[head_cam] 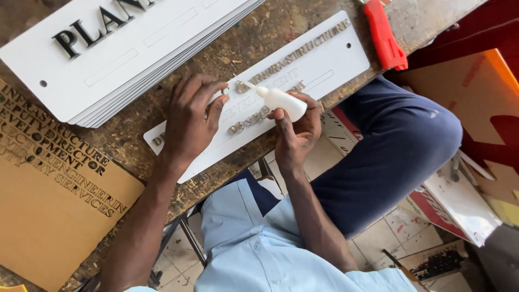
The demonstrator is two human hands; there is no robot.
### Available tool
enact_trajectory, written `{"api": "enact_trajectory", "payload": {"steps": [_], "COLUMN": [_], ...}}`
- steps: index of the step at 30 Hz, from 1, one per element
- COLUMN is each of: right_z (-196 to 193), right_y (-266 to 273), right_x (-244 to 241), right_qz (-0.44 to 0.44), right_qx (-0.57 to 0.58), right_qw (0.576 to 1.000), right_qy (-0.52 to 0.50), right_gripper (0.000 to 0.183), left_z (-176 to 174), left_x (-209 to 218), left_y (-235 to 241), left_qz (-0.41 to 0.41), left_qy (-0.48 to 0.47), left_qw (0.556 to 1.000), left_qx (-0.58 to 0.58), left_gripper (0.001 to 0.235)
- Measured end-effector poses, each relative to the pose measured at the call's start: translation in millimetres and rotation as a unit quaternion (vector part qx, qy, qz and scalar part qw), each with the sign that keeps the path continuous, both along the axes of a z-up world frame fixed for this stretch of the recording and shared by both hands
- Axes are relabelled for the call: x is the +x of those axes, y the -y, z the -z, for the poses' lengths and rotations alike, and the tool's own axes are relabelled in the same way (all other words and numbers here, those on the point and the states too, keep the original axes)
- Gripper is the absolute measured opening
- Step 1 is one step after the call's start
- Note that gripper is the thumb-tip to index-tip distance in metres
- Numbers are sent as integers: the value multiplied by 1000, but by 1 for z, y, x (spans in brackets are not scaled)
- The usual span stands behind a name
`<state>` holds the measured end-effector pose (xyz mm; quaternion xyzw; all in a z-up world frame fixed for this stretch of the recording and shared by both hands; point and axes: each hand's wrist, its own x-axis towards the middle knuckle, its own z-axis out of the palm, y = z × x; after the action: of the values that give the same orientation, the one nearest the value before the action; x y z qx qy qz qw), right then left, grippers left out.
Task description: Applying glue to acrylic letters and mounting them onto a sign board
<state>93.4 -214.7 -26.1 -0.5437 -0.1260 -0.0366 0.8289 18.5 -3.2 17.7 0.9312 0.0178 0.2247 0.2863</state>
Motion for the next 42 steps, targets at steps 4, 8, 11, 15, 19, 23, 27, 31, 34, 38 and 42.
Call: {"api": "enact_trajectory", "payload": {"steps": [4,8,11,15,19,23,27,31,34,38,42], "right_z": [8,7,12,12,6,5,3,4,3,4,5], "right_y": [5,8,8,6,2,-1,-4,-3,-4,-3,-2], "right_x": [3,1,5,5,2,1,-1,-2,-1,-1,-1], "right_qz": [7,2,6,13,8,22,32,31,30,28,31], "right_qx": [-39,-99,-133,-170,-198,-208,-217,-226,-229,-237,-235], "right_qw": [999,993,987,977,971,966,964,963,961,958,959], "right_qy": [30,59,89,125,136,153,150,145,150,157,155], "right_gripper": [50,51,50,49,47,46,45,47,47,46,47], "left_z": [-6,9,14,19,20,16,17,10,8,7,6], "left_x": [-12,-19,-17,-17,-15,-15,-13,-14,-14,-14,-15], "left_y": [-11,-21,-27,-30,-35,-34,-36,-35,-35,-35,-35], "left_qz": [9,6,0,-5,1,2,10,11,9,10,12], "left_qy": [18,76,90,88,105,107,106,100,95,92,82], "left_qw": [995,994,994,995,994,994,994,995,995,996,997], "left_qx": [-93,-73,-55,-41,-41,-35,-23,-24,-16,-13,-12], "left_gripper": [20,20,20,21,19,18,18,18,18,17,17]}}
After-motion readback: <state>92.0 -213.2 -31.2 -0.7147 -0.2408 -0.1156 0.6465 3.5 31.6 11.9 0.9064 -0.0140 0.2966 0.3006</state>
